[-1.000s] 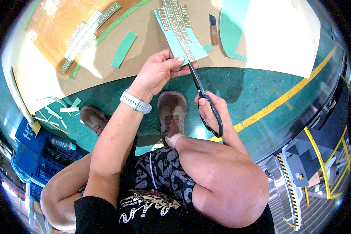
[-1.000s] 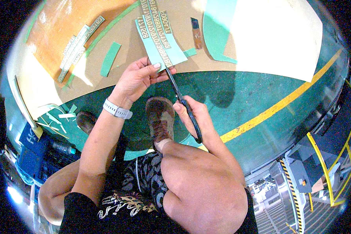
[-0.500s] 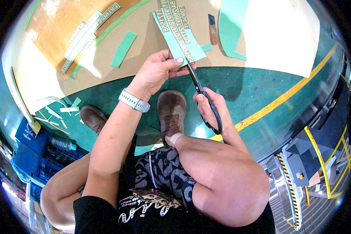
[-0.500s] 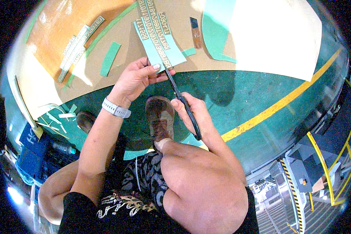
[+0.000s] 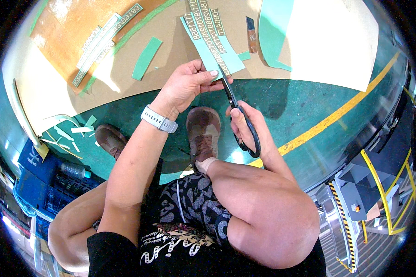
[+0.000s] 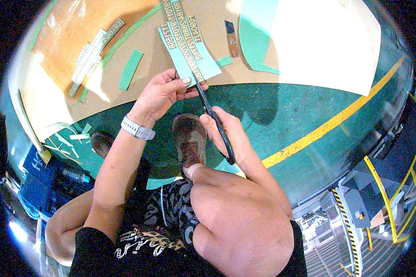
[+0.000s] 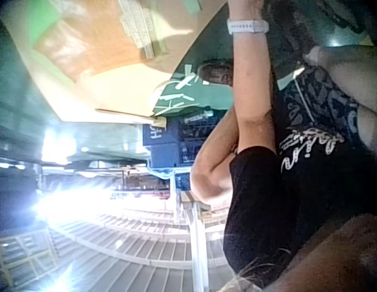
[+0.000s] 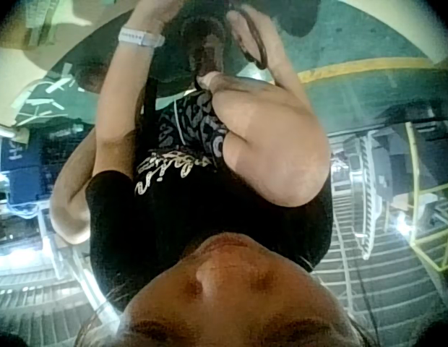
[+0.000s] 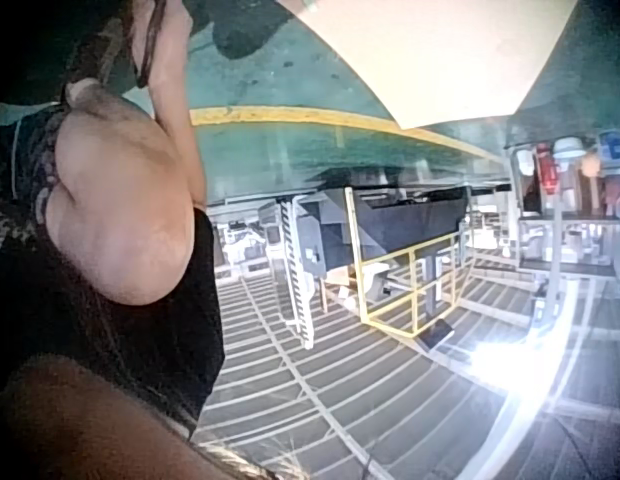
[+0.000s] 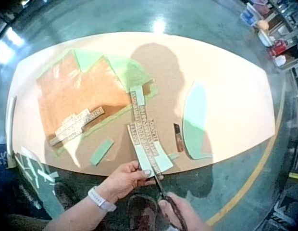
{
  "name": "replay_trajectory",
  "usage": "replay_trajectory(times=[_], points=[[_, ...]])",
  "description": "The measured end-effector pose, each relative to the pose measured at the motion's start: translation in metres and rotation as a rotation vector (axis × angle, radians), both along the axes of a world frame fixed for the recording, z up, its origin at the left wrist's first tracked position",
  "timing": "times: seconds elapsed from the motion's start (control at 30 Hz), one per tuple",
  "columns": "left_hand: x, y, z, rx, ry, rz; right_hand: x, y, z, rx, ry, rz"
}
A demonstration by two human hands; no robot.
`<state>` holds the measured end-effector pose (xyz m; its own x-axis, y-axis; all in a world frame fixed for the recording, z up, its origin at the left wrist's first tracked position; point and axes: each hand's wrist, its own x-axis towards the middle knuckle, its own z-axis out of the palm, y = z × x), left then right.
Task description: The person cuts out several individual stickers from a larger sheet of green printed material using a pair of scissors.
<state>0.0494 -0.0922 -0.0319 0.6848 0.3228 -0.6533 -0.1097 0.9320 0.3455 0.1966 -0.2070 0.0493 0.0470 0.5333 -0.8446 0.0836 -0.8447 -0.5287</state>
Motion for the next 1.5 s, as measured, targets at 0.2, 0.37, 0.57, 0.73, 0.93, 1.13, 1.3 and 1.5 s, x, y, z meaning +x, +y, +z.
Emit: replay_trajectory(times=[0.2, 0.37, 0.57, 0.73, 0.93, 1.13, 1.3, 1.5], points=[[0.0, 0.001, 0.0, 0.002, -0.004, -0.011, -0.003, -0.007, -0.007, 0.059, -0.064, -0.008], [-0.002, -0.002, -0.002, -0.026, 0.026, -0.006, -0.005, -0.008, -0.006, 0.019, -0.048, -0.018], [0.003, 0.004, -0.011, -0.019, 0.204, 0.153, -0.002, -0.01, -0.007, 0.029, -0.059, 0.048], [0.001, 0.004, -0.018, 0.001, 0.186, 0.153, -0.004, -0.009, -0.004, 0.044, -0.006, 0.013], [-0.001, 0.007, -0.018, -0.004, 0.177, 0.105, -0.002, -0.004, -0.005, 0.041, -0.003, 0.008], [-0.004, 0.008, -0.02, -0.008, 0.149, 0.102, 0.001, -0.009, -0.012, 0.056, -0.045, 0.048], [-0.003, 0.01, -0.016, 0.0, 0.165, 0.092, -0.001, -0.01, -0.013, 0.059, -0.076, 0.044], [-0.004, 0.011, -0.022, 0.0, 0.159, 0.081, 0.001, -0.009, -0.01, 0.069, -0.085, 0.094]])
